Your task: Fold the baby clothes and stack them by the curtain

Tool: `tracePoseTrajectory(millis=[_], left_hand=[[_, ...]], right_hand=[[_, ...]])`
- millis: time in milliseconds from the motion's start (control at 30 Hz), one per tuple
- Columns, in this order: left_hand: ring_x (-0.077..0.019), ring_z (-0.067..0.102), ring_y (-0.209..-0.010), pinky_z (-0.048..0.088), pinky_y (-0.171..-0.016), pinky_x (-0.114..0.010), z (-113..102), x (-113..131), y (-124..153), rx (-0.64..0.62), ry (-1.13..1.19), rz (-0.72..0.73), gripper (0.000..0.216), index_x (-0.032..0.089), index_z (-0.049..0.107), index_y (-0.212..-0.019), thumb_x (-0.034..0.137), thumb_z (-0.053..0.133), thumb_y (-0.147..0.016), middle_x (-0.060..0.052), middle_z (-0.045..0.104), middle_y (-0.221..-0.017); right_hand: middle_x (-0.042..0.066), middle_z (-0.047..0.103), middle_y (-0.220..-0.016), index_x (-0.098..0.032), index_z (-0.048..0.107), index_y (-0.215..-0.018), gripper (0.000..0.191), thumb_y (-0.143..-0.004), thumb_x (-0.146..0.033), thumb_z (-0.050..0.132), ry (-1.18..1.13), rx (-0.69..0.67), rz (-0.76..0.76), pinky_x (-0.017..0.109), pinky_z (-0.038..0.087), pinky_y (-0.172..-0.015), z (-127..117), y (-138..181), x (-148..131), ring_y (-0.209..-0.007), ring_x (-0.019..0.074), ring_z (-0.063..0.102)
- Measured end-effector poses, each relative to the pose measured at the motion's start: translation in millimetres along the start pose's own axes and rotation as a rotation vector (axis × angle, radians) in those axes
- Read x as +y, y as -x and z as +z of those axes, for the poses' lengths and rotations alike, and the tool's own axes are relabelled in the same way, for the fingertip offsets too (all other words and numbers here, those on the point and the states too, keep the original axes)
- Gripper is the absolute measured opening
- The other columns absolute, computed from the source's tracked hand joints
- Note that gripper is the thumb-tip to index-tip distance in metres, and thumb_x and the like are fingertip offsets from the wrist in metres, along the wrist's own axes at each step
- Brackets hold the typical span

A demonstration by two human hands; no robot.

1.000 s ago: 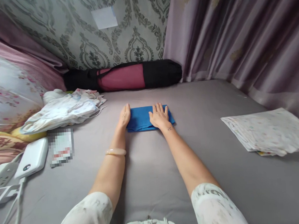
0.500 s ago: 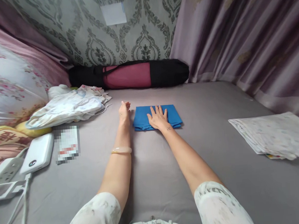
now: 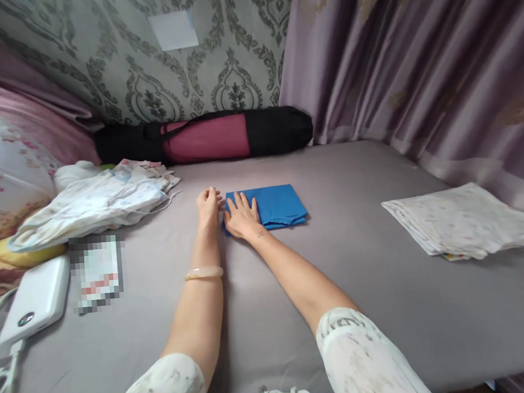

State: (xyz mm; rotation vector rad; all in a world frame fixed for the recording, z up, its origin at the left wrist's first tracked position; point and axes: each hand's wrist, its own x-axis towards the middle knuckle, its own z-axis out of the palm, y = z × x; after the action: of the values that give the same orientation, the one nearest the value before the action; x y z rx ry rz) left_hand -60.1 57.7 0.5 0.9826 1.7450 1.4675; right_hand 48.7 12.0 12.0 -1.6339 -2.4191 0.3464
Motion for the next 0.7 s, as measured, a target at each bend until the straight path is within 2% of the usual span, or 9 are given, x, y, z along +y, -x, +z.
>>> tracePoseTrajectory(millis=[100, 200, 267, 300, 367, 467, 533, 633, 700], left_hand=[[-0.0222, 0.065, -0.104, 0.05, -0.086, -0.031, -1, 6, 7, -0.001, -0.342, 0.019, 0.03, 0.015, 0.064, -0.109, 0.031, 0.045, -0.092, -0.014, 0.07, -0.108], [-0.0271, 0.065, -0.106, 0.048, -0.087, -0.034, -5, 18, 18, -0.03, -0.603, -0.042, 0.028, 0.016, 0.067, -0.103, 0.033, 0.048, -0.09, -0.016, 0.07, -0.108], [-0.0297, 0.065, -0.106, 0.048, -0.085, -0.036, -8, 26, 24, -0.061, -0.702, -0.079, 0.03, 0.017, 0.068, -0.099, 0.038, 0.049, -0.09, -0.018, 0.07, -0.109], [-0.0303, 0.065, -0.106, 0.048, -0.083, -0.036, -10, 29, 25, -0.079, -0.736, -0.085, 0.031, 0.017, 0.068, -0.097, 0.04, 0.05, -0.09, -0.019, 0.07, -0.108], [-0.0303, 0.066, -0.103, 0.048, -0.081, -0.035, -12, 34, 26, -0.122, -0.786, -0.08, 0.032, 0.017, 0.068, -0.095, 0.044, 0.052, -0.088, -0.02, 0.071, -0.102], [-0.0297, 0.068, -0.097, 0.049, -0.077, -0.034, -14, 36, 26, -0.195, -0.847, -0.07, 0.032, 0.016, 0.067, -0.093, 0.046, 0.057, -0.084, -0.019, 0.072, -0.092], [-0.0296, 0.068, -0.095, 0.048, -0.074, -0.033, -13, 36, 26, -0.228, -0.894, -0.057, 0.032, 0.016, 0.066, -0.091, 0.046, 0.06, -0.082, -0.019, 0.072, -0.09], [-0.0297, 0.068, -0.092, 0.047, -0.07, -0.031, -13, 37, 26, -0.27, -0.967, -0.044, 0.03, 0.016, 0.065, -0.083, 0.046, 0.062, -0.079, -0.019, 0.071, -0.087], [-0.0287, 0.068, -0.084, 0.046, -0.064, -0.03, -13, 37, 24, -0.317, -0.979, -0.061, 0.029, 0.017, 0.062, -0.075, 0.046, 0.064, -0.077, -0.016, 0.07, -0.079]], right_hand=[[0.013, 0.019, -0.161, -0.016, 0.035, -0.15, 0.056, -0.099, -0.039, 0.029, -0.103, -0.032, -0.02, 0.054, 0.009, -0.117, -4, -4, 5, -0.148, 0.0261, 0.011], [0.011, 0.034, -0.155, -0.019, 0.04, -0.147, 0.051, -0.1, -0.038, 0.031, -0.204, 0.034, -0.013, 0.045, 0.024, -0.116, -21, -9, 27, -0.144, 0.0219, 0.028], [0.011, 0.048, -0.145, -0.017, 0.046, -0.141, 0.045, -0.101, -0.03, 0.031, -0.181, 0.187, 0.093, 0.034, 0.031, -0.113, -39, -8, 53, -0.135, 0.018, 0.042], [0.012, 0.054, -0.139, -0.016, 0.051, -0.137, 0.042, -0.101, -0.027, 0.033, -0.149, 0.222, 0.187, 0.032, 0.034, -0.11, -49, -6, 69, -0.13, 0.018, 0.047], [0.009, 0.059, -0.129, -0.02, 0.057, -0.127, 0.033, -0.1, -0.031, 0.041, -0.075, 0.19, 0.414, 0.035, 0.044, -0.102, -68, 3, 100, -0.118, 0.0196, 0.056], [0.008, 0.058, -0.125, -0.02, 0.058, -0.123, 0.033, -0.094, -0.037, 0.058, -0.048, 0.172, 0.52, 0.041, 0.053, -0.088, -84, 23, 135, -0.105, 0.0209, 0.06], [0.008, 0.058, -0.125, -0.02, 0.057, -0.123, 0.034, -0.093, -0.037, 0.059, -0.047, 0.172, 0.567, 0.042, 0.053, -0.087, -86, 36, 144, -0.104, 0.0205, 0.061], [0.009, 0.058, -0.125, -0.019, 0.057, -0.123, 0.035, -0.094, -0.037, 0.058, -0.053, 0.169, 0.64, 0.042, 0.053, -0.088, -79, 40, 142, -0.104, 0.0209, 0.06], [0.019, 0.057, -0.127, -0.013, 0.067, -0.114, 0.038, -0.093, -0.042, 0.055, -0.063, 0.156, 0.68, 0.04, 0.047, -0.097, -74, 36, 137, -0.117, 0.0282, 0.055]])
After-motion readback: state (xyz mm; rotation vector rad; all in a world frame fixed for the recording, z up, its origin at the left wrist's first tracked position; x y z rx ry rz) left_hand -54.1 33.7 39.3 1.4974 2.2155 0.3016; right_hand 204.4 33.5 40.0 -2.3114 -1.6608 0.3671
